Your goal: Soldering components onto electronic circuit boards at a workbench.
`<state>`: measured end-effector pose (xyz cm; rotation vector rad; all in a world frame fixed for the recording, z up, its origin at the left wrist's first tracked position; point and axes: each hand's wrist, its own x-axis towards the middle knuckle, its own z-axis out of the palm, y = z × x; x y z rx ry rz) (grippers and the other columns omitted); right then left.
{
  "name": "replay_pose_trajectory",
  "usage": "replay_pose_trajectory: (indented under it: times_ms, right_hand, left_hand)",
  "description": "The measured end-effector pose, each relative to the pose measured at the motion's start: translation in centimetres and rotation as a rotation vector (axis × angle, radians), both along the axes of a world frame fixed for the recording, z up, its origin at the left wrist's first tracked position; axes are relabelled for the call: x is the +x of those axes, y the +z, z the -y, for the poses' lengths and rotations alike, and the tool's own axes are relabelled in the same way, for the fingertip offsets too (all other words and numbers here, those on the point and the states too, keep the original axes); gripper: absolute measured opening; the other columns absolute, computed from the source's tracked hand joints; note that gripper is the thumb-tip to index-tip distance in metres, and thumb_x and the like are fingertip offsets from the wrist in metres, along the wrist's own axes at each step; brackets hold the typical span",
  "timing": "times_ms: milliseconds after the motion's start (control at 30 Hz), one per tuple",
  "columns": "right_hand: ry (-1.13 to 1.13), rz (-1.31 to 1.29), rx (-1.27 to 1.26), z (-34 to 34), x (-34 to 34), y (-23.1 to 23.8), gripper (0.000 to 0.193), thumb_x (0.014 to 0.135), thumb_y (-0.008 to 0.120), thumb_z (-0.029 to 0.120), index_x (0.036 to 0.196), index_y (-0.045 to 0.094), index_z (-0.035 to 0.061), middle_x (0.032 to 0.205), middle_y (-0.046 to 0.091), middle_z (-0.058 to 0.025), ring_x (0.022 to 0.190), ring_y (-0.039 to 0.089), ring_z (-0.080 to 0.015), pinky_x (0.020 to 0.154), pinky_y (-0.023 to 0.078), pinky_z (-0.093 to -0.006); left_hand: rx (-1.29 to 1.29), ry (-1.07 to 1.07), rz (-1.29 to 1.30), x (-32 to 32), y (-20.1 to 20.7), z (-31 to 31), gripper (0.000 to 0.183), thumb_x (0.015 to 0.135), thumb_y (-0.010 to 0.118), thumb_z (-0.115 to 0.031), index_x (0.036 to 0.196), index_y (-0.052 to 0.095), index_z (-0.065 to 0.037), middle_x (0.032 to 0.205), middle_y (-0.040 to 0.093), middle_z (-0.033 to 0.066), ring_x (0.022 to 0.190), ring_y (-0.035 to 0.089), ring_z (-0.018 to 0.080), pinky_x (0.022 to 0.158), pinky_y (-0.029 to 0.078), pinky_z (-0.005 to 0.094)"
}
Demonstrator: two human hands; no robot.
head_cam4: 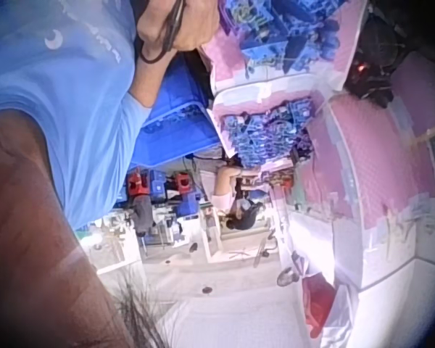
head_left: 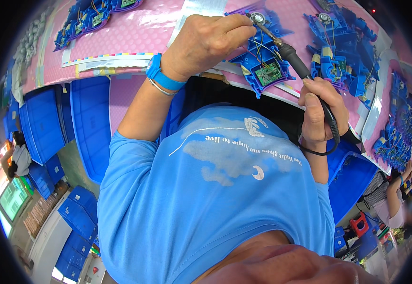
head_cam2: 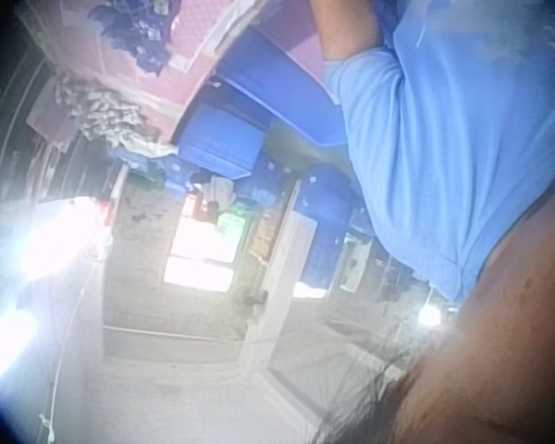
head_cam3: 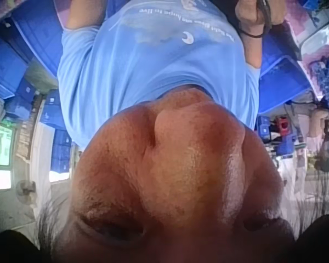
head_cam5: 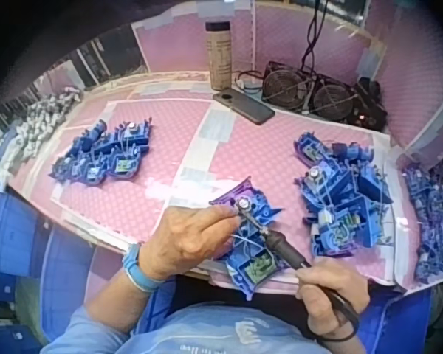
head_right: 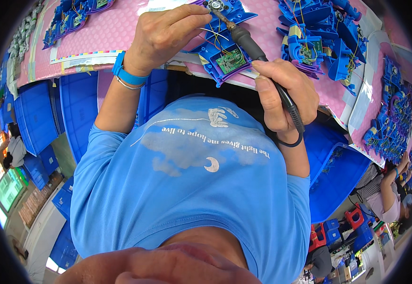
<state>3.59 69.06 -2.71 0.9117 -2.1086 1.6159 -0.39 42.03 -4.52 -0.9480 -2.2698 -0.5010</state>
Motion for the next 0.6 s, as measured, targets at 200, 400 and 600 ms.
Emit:
replay_pose_trajectory:
  times_ms: [200,400,600]
  right_hand:
    - [-0.021,0.010,-0.037,-0.30,0.48,0.11,0.024,0.090,0.064,0.009,0.106,0.068,-0.0083,0.071,0.062,-0.0110,0.062,0.058,-0.0175,0.078,0.048,-0.0353]
    - [-0.014,0.010,-0.038,-0.41,0.47,0.06,0.024,0.091,0.064,0.009,0.106,0.068,-0.0085,0.071,0.062,-0.0111,0.063,0.058,-0.0174,0.079,0.048,-0.0353]
    - [-0.009,-0.009,-0.056,-0.40,0.25,-0.14,0.024,0.092,0.064,0.009,0.108,0.067,-0.0089,0.072,0.062,-0.0114,0.062,0.058,-0.0172,0.073,0.048,-0.0334]
  left_hand:
    - [-0.025,0.024,0.019,0.08,0.02,0.14,0.025,0.076,0.078,-0.015,0.099,0.068,-0.012,0.100,0.070,-0.0005,0.074,0.070,0.0193,0.057,0.055,0.0302]
    - [-0.029,0.025,0.002,-0.14,-0.23,0.17,0.021,0.078,0.077,-0.014,0.097,0.068,-0.012,0.098,0.070,-0.0008,0.074,0.070,0.0190,0.058,0.055,0.0299]
    - [-0.013,0.014,0.023,-0.18,-0.04,0.18,0.020,0.078,0.077,-0.013,0.096,0.068,-0.011,0.097,0.070,-0.0006,0.074,0.070,0.0193,0.058,0.055,0.0299]
